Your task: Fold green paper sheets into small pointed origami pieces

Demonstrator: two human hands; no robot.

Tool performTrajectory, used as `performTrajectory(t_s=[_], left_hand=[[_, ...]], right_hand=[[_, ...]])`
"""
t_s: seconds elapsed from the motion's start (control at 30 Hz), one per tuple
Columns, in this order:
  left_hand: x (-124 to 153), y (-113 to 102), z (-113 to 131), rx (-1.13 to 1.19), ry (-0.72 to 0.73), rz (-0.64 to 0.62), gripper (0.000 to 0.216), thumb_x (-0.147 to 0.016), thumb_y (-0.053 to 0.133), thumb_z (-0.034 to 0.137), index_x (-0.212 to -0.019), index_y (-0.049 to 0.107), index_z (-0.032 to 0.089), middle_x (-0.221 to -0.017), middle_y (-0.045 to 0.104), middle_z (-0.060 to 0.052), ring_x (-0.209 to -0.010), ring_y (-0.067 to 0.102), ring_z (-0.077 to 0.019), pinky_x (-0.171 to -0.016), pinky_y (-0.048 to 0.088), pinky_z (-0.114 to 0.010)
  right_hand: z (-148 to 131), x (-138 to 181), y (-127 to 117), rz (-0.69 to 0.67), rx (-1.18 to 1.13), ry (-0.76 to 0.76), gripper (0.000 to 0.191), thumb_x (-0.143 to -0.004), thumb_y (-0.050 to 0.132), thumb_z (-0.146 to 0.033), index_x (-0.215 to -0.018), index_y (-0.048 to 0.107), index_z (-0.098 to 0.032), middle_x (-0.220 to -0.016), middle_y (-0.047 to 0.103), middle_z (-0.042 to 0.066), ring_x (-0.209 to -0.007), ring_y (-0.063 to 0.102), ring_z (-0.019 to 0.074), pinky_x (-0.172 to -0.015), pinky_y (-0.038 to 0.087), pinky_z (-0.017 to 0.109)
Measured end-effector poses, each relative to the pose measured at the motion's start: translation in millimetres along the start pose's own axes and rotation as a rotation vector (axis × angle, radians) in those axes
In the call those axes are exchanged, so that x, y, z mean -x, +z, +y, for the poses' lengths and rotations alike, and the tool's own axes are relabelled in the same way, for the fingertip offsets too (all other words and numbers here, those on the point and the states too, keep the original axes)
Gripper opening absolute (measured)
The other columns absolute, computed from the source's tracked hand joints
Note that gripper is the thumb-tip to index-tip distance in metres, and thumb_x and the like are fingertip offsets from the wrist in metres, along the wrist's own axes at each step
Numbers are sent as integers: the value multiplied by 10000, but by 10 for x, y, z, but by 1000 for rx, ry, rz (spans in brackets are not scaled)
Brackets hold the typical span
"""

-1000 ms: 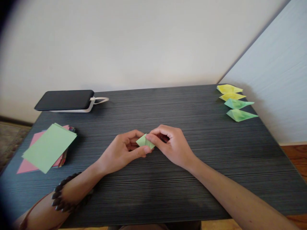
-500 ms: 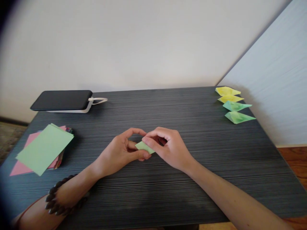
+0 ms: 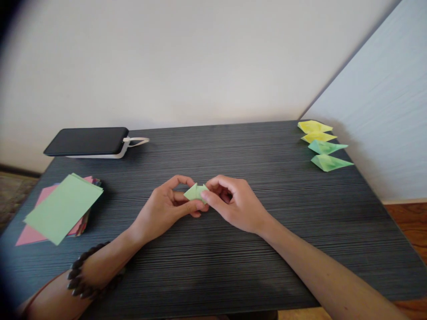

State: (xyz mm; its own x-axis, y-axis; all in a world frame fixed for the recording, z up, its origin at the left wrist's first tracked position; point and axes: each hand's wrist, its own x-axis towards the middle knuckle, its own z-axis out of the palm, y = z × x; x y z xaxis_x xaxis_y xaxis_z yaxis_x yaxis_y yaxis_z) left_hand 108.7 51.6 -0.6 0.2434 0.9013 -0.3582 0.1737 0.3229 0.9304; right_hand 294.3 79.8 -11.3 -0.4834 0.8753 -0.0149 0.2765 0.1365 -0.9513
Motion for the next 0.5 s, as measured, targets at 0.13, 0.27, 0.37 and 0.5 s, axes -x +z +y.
performTrajectory(t_s=[0.13,0.27,0.37,0.5], left_hand=[[7,-24,-30,-114,157,-36,231,-801,648,357,-922,570,176,-812,709,-13,-679,643,-122,-571,500,-199],[0,-51,-44,-300,300,106,186,-853,579,336,-881,648,165,-811,662,-21,-683,610,-116,-535,484,-194],[1,-61,-34,-350,393,158,140,-848,595,278,-845,657,153,-795,657,-20,-692,601,-110,-587,481,-202],[18,-69,4,-420,492,159,115,-844,608,231,-791,669,150,-748,662,-13,-679,587,-106,-640,460,-221]], right_hand=[[25,9,-13,30,154,-100,177,-866,569,-329,-827,648,-176,-712,625,3,-612,528,105,-553,394,244],[42,20,-26,53,242,-290,117,-853,594,-262,-820,645,-161,-689,605,0,-580,515,89,-543,386,235],[46,32,-24,60,264,-396,73,-844,602,-207,-810,639,-153,-696,610,7,-578,513,81,-543,390,226],[36,35,-19,56,267,-433,53,-836,604,-178,-795,627,-155,-696,611,9,-585,514,81,-551,393,224]])
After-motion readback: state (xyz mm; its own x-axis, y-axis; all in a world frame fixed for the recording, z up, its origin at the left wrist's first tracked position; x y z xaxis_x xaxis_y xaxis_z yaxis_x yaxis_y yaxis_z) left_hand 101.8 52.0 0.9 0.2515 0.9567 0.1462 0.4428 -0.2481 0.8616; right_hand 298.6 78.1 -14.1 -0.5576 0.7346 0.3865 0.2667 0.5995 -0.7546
